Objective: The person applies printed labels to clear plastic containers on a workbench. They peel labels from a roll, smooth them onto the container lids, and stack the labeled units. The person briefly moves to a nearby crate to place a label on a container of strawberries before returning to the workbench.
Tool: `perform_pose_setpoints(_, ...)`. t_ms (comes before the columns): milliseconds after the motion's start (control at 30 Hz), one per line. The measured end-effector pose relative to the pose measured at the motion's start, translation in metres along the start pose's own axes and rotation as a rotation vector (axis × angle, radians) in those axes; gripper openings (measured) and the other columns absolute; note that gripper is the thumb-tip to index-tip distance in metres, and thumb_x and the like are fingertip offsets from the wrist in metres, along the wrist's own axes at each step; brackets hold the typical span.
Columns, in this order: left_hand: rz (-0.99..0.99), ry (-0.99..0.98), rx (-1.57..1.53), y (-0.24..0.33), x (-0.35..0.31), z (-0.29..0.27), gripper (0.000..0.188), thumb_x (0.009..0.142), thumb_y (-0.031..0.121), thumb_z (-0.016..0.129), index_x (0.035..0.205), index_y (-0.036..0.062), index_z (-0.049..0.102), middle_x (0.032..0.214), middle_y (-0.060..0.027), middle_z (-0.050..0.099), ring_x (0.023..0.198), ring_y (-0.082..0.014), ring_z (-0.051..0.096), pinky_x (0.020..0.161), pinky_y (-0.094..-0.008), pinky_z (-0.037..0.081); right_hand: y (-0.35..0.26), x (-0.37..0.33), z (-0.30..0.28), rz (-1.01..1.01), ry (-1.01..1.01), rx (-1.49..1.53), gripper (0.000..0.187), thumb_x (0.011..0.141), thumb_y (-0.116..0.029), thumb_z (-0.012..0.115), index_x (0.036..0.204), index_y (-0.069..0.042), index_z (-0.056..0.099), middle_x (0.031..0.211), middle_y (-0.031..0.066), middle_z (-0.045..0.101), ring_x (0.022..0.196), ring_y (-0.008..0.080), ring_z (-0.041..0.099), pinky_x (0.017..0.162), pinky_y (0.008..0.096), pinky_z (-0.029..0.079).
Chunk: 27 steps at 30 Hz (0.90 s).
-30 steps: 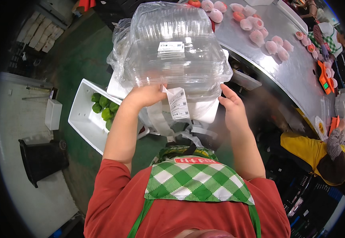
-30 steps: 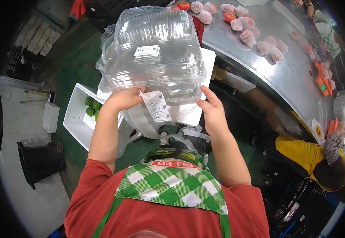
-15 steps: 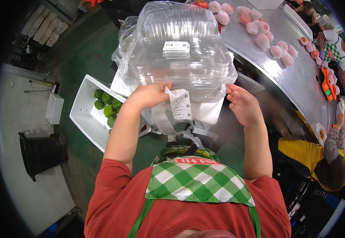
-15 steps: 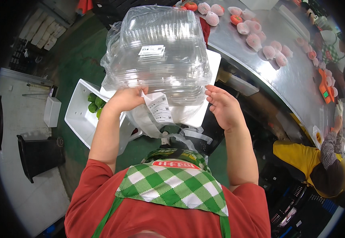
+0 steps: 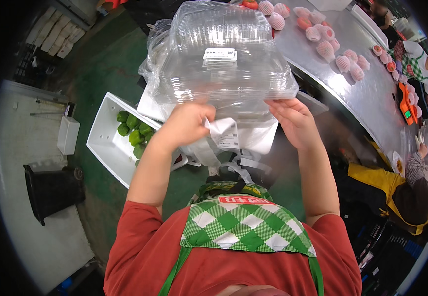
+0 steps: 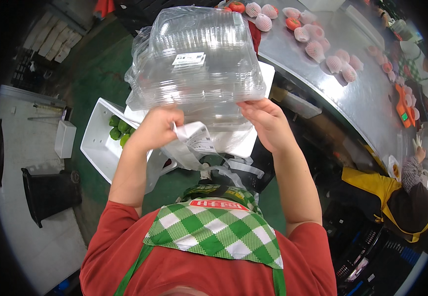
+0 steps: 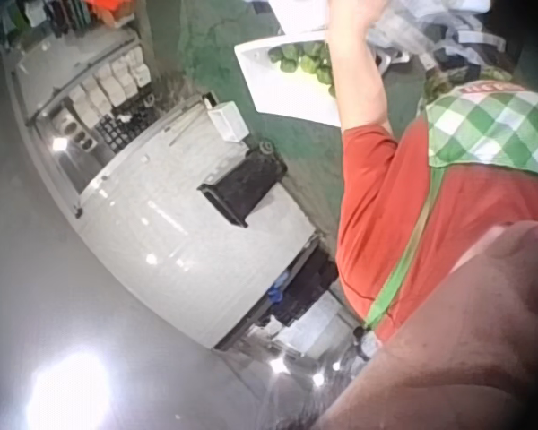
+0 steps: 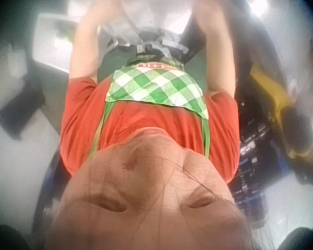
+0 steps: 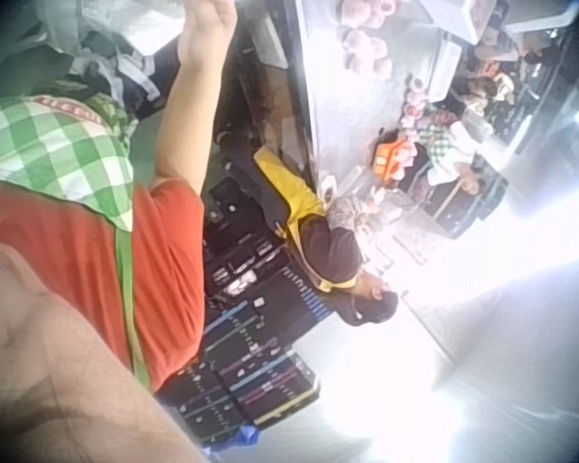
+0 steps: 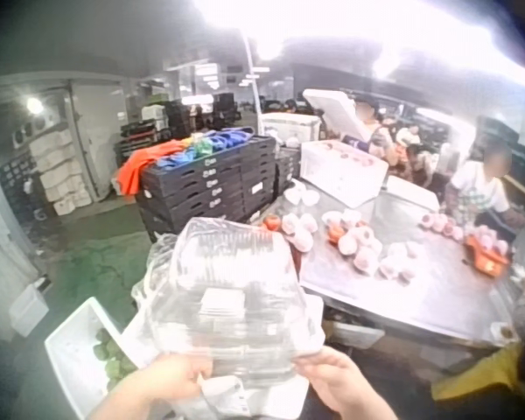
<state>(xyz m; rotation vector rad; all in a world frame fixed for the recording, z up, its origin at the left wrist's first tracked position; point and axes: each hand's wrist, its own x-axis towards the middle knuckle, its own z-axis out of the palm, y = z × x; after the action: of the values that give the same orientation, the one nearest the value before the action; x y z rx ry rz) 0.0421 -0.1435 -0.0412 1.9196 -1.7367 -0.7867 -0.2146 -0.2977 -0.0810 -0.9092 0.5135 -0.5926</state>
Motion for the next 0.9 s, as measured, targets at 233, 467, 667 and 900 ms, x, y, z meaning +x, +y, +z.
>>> perform_pose_setpoints(233,0.444,0.426,-0.094,-0.011,-0.007,0.036,0.022,0.071,0.002,0.070,0.065,0.0043,0.050,0.121,-0.0171,0.068,0.117,-0.0386,0.062,0.090,-0.0424,0.050,-0.005,0.042,0.046,-0.226,-0.043,-0.288,0.041,0.089,-0.010,0.066,0.128,0.004,0.060,0.121,0.0124,0.065,0.116,0.0192,0.059,0.105,0.0350,0.040)
perform_pose_setpoints(467,0.242,0.563,-0.127,-0.038,0.018,0.042,0.010,0.073,0.000,0.066,0.082,-0.0003,0.070,0.103,-0.0168,0.072,0.091,-0.0324,0.068,0.082,-0.0365,0.053,0.004,0.053,0.054,-0.178,-0.315,-0.824,0.049,0.082,-0.027,0.078,0.122,-0.002,0.066,0.120,0.0121,0.068,0.113,0.0204,0.061,0.099,0.0346,0.046)
perform_pose_setpoints(667,0.083,0.559,-0.018,-0.024,0.022,0.036,0.015,0.079,0.005,0.071,0.093,0.0023,0.072,0.096,-0.0140,0.074,0.089,-0.0301,0.071,0.078,-0.0347,0.054,0.006,0.062,0.063,0.083,-0.205,-0.830,0.034,0.087,-0.021,0.077,0.116,-0.004,0.069,0.112,0.0042,0.069,0.107,0.0144,0.061,0.091,0.0313,0.052)
perform_pose_setpoints(900,0.276,0.685,-0.179,-0.021,0.028,0.046,0.013,0.078,0.016,0.076,0.089,0.0107,0.073,0.078,-0.0093,0.071,0.070,-0.0294,0.069,0.062,-0.0353,0.053,0.006,0.063,0.060,0.129,-0.190,-0.803,0.033,0.088,-0.024,0.077,0.115,-0.005,0.071,0.117,0.0042,0.069,0.108,0.0134,0.061,0.097,0.0325,0.048)
